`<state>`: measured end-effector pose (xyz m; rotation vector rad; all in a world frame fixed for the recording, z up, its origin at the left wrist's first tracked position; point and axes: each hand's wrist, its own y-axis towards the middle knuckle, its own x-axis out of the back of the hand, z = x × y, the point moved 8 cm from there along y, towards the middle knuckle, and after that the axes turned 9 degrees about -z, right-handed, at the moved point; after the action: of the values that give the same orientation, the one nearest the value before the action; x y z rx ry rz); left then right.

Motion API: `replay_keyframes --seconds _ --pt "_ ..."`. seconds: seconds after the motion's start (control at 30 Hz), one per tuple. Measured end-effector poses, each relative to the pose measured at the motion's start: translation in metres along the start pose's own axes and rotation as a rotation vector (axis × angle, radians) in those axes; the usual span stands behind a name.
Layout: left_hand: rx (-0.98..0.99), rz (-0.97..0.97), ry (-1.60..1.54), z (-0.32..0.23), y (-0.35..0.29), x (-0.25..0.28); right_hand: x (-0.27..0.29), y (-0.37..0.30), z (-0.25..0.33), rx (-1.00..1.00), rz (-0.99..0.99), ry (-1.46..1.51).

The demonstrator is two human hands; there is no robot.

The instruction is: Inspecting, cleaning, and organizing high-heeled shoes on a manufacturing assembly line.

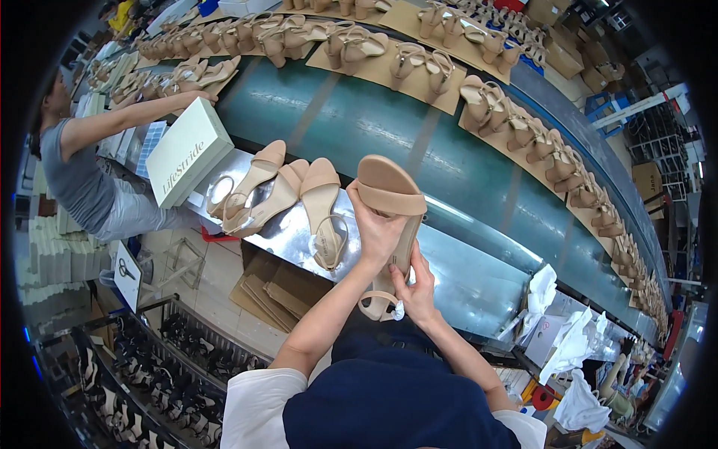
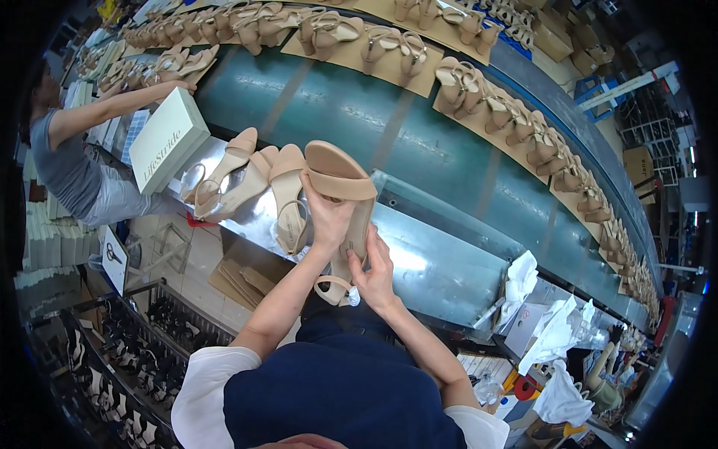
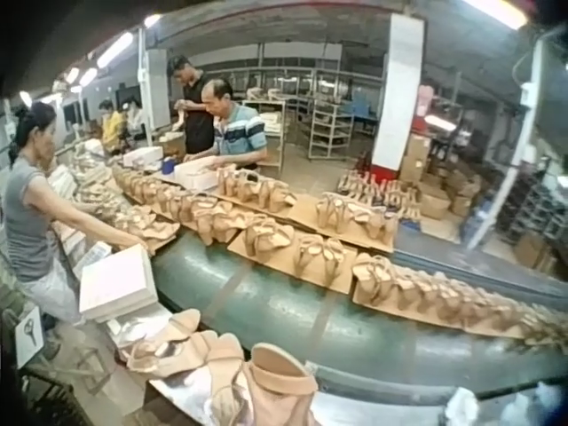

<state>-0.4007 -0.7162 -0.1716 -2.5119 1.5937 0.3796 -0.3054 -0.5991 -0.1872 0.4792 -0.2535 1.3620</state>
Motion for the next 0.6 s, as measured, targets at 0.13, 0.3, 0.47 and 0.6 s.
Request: replay_keyframes --seconds 0.13,0.3,0.47,0.6 --pt "0.061 0.023 -0.061 0.010 0.001 -0.012 0.014 -0.002 -0.007 -0.071 -0.015 0.062" --pt "0.169 0.205 0.104 0.035 -0.002 -0.017 0.040 -0.014 -0.045 -0.396 -0.027 0.424" --pt "-0.207 0.271 0.938 -0.031 0.029 0.031 0.089 -0.038 -0.108 -0.789 0.072 0.546" --pt "0.148 0.157 1.341 0.041 0.112 0.211 0.091 -0.049 -0.149 -0.943 0.226 0.485"
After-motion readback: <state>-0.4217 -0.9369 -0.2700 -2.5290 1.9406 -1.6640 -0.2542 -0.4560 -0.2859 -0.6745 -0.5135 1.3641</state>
